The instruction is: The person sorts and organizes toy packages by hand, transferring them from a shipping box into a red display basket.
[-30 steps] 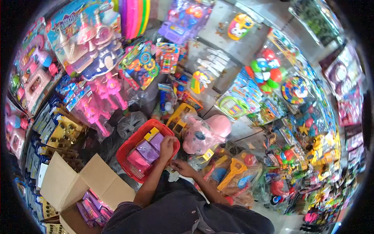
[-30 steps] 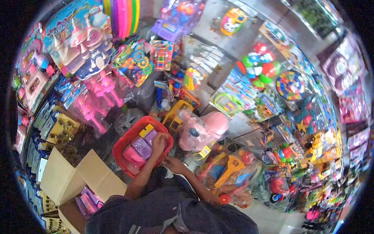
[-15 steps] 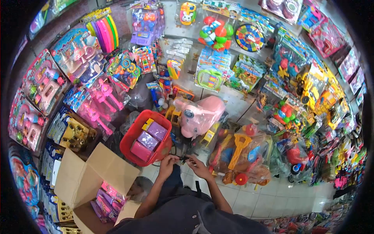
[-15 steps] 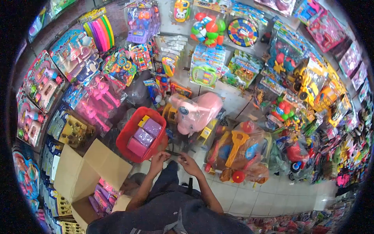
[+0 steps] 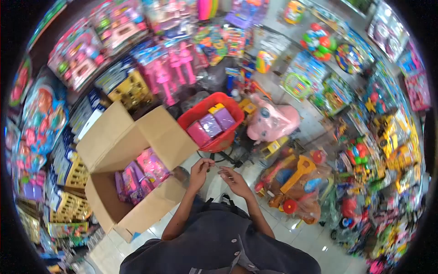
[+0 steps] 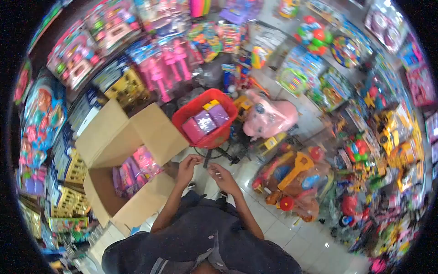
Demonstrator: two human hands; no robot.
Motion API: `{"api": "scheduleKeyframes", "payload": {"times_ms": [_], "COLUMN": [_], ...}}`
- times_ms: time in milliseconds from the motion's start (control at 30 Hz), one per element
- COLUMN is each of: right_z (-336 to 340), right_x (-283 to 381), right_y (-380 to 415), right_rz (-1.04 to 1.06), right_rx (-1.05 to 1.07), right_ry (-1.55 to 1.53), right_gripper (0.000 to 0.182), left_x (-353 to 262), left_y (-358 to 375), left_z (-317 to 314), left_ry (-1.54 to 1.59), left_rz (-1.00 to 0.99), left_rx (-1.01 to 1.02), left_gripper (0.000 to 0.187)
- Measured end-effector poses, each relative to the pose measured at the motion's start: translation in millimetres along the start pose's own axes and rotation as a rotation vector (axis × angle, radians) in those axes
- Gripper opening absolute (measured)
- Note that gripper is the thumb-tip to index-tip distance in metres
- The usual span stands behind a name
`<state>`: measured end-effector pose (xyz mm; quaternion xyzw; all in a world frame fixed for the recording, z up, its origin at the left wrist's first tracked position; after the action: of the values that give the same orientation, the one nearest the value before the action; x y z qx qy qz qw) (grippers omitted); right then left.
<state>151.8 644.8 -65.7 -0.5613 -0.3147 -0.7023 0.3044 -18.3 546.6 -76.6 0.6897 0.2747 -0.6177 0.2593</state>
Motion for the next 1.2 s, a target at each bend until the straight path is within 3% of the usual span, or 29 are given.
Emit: {"api": "scheduleKeyframes", "payload": {"times_ms": [167,300,333,433,500,633,667,900,1000,1100,1167,1200], "right_z": [-50.9,-127.5,-149.6,-217.0,-262.1,-339.6,-358.1,-398.2,-413.3,-426.3,-430.0,-435.8], "right_x": [46.0,64.1,66.5,90.8,110.4,99.9,102.5,122.0,109.1,76.3,60.9,54.4], "right_y": [-36.9,-71.4,-79.6,-95.3,-99.5,-115.0,-119.2,-151.7,-175.8,-198.8,-204.3,-213.3], "right_rz": [0.092,0.203,0.176,0.152,0.189,0.17,0.092,0.188,0.13,-0.069,-0.178,-0.223], "right_rx": [0.011,-0.022,-0.031,0.002,0.063,0.128,0.21,0.276,0.335,0.38,0.234,0.168], "right_ry": [0.021,-0.041,-0.097,-0.194,-0.172,-0.172,-0.011,0.049,0.044,-0.3,-0.364,-0.4], "right_gripper": [0.033,0.027,0.027,0.026,0.026,0.027,0.026,0.028,0.027,0.026,0.026,0.027], "left_x": [-51.4,-97.6,-100.5,-99.7,-93.9,-94.5,-90.6,-78.9,-63.0,-41.9,-25.1,-9.2], "left_y": [19.5,55.1,59.2,77.4,86.3,101.4,99.7,70.0,45.9,29.7,17.3,13.6], "left_z": [87.6,190.1,217.5,307.1,363.7,442.2,463.5,487.9,498.2,497.1,500.6,507.5], "left_ry": [0.119,-0.069,-0.04,0.001,-0.133,-0.027,-0.031,0.018,0.042,0.158,0.228,0.099], "left_rz": [-0.149,-0.115,-0.238,-0.11,-0.055,0.076,-0.021,-0.028,0.01,0.169,0.267,0.288], "left_rx": [-0.269,-0.425,-0.469,-0.619,-0.716,-0.8,-0.827,-0.732,-0.741,-0.747,-0.767,-0.72], "left_gripper": [0.018,0.018,0.018,0.019,0.02,0.021,0.021,0.02,0.02,0.02,0.022,0.027]}}
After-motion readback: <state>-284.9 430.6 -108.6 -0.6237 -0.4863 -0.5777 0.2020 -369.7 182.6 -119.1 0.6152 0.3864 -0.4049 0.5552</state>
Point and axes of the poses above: each hand's wrist, its own y-axis away from the middle knuckle, its own z-axis out of the back of the hand, x = y × z, the point moved 3 cm from there along -y, towards the middle knuckle, and after that the axes turned 8 degrees about -x, right-handed, at the moved point
